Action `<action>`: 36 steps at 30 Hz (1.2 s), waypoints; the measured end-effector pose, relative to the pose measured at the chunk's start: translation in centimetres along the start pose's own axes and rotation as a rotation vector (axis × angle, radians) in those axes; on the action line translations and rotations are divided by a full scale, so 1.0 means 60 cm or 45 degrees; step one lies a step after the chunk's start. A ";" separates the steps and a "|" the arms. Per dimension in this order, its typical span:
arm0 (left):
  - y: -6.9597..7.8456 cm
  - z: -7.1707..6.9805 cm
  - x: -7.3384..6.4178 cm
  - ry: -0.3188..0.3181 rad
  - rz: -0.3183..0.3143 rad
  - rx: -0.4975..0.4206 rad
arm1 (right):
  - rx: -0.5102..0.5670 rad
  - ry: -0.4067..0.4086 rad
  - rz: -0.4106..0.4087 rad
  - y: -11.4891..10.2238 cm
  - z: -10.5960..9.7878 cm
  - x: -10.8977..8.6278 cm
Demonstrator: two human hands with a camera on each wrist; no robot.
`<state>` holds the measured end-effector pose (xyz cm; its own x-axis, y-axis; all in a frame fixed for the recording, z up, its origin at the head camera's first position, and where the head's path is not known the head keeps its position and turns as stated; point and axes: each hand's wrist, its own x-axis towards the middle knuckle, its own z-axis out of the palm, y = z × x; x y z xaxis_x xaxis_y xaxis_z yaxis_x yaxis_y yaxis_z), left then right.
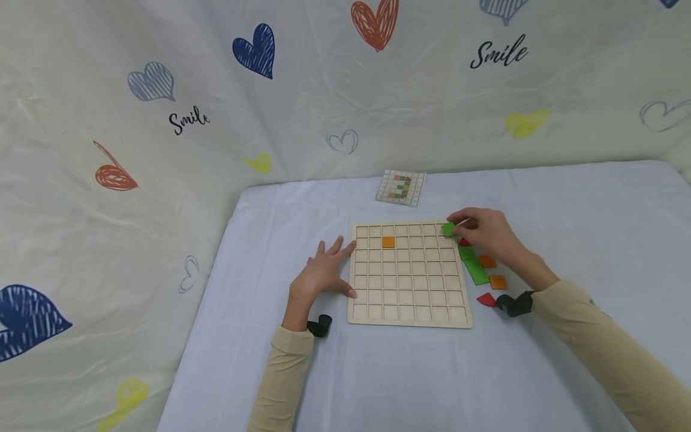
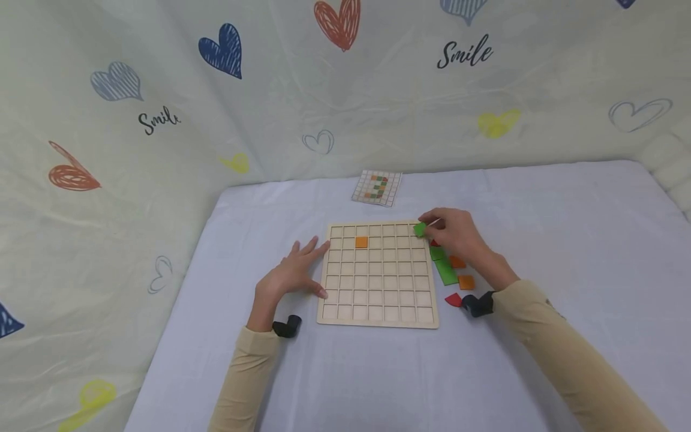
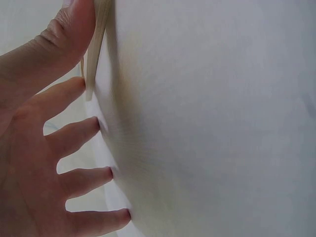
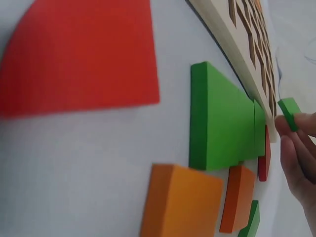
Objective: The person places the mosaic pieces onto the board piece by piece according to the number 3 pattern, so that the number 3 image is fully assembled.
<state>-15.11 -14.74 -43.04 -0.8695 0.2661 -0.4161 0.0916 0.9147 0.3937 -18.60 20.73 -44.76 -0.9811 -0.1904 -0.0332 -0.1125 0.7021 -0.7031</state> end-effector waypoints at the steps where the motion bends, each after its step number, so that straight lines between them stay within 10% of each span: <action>1: 0.000 0.000 -0.001 -0.001 -0.002 -0.001 | 0.005 -0.014 0.005 -0.001 0.001 0.001; 36: -0.010 0.000 0.005 -0.005 0.003 -0.003 | 0.059 -0.137 -0.075 -0.052 0.055 0.028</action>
<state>-15.44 -15.21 -43.43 -0.8672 0.2696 -0.4187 0.0924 0.9133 0.3967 -19.38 15.95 -44.96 -0.9503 -0.3044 -0.0651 -0.1595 0.6557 -0.7380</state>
